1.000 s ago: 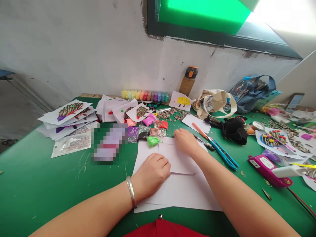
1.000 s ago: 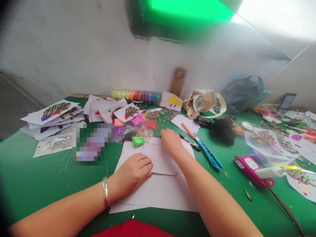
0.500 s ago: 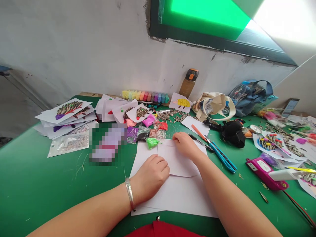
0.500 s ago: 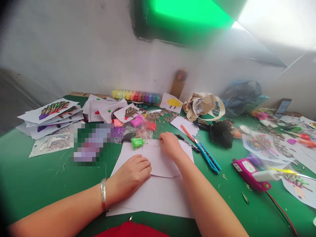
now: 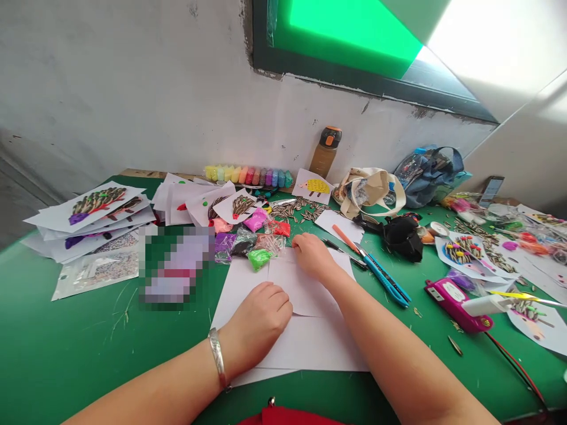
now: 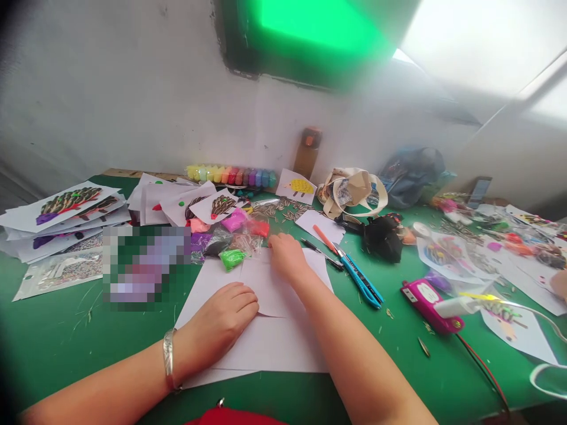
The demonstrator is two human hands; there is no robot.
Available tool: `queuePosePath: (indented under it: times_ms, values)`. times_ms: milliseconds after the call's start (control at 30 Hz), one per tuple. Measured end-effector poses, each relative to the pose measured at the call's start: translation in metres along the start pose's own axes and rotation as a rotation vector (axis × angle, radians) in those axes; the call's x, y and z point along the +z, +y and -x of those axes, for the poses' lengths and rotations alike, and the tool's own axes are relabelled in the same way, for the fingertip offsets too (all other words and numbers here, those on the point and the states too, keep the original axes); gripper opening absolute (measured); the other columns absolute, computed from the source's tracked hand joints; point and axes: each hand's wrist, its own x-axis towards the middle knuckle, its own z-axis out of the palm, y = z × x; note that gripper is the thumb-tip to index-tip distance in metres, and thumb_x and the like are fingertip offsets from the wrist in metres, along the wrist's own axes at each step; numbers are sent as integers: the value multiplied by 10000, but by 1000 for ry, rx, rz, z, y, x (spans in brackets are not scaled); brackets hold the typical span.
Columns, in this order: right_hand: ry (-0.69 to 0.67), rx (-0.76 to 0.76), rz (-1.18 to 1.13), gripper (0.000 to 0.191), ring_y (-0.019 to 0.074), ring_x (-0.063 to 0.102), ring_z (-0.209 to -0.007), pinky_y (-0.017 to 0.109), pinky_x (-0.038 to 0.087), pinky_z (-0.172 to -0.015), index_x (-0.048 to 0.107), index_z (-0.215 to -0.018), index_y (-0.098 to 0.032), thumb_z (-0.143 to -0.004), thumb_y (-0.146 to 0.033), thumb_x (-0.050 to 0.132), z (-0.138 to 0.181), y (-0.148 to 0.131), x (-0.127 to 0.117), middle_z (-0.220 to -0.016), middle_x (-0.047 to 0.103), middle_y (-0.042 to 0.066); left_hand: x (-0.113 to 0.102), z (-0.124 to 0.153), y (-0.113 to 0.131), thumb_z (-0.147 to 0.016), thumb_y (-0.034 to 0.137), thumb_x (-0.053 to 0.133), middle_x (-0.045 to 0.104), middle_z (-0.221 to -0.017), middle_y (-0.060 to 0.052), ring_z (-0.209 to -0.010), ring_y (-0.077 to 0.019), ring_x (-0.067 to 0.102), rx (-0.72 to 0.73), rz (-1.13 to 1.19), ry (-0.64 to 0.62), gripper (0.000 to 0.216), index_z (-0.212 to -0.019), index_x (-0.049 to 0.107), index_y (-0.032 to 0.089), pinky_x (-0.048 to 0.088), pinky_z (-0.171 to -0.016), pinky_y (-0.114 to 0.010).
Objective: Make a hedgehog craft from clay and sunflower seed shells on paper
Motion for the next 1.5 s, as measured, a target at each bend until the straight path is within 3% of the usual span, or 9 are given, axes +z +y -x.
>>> queuePosePath:
  times_ms: [133,300,400,600,767,1100,1300,1500]
  values:
    - [42,66,63,216,226,561,-943,300,379,-753,652,-1000,-208,-918,-181,454,-7,9,-7,-977,648,82,0,1,1,-896,13,471,624,-799,-71,-797,-213,565,-8,21,-1,197,-809,593,141,505,-754,-365]
    - [105,241,186,280,315,536,-1042,384,386,-778,649,-1109,-155,-909,-218,462,-23,40,-18,-1135,637,180,-1,1,3,-890,22,497,636,-823,-69,-812,-215,572,-2,29,-25,169,-814,588,143,514,-757,-358]
    - [90,294,242,269,346,536,-1041,423,378,-781,687,-1033,-136,-900,-198,461,-32,57,-18,-1112,659,211,-2,2,3,-893,28,497,633,-820,-66,-803,-211,566,-9,33,-29,171,-800,577,148,514,-752,-355]
    - [28,242,300,283,312,569,-1023,418,339,-823,733,-882,-145,-862,-83,459,-42,70,-12,-996,709,196,-1,2,3,-905,36,479,622,-794,-60,-780,-205,562,-15,44,-15,191,-781,567,151,509,-738,-349]
    - [28,244,306,335,319,599,-1010,421,351,-820,724,-960,-124,-953,-210,401,-47,66,-12,-1050,705,212,-2,1,3,-892,29,493,627,-798,-60,-774,-207,565,-13,41,-27,180,-778,573,144,512,-730,-352]
    - [-37,152,239,281,279,620,-990,369,388,-813,733,-958,-157,-889,-126,463,-56,49,-14,-1027,720,175,-2,2,2,-894,31,503,633,-799,-58,-774,-206,564,-12,28,-17,177,-775,576,140,513,-723,-350]
    - [-77,23,124,277,223,605,-942,307,385,-843,746,-937,-198,-888,-163,476,-47,24,-15,-949,729,100,0,2,2,-883,36,512,626,-792,-51,-760,-205,560,-17,43,-39,173,-764,568,148,502,-708,-349]
    - [-37,-57,24,307,219,605,-902,288,388,-819,741,-905,-193,-924,-173,435,-30,7,-19,-914,720,94,-4,-1,5,-927,162,538,625,-770,-50,-767,-218,585,-35,88,-6,162,-768,573,157,510,-720,-367]
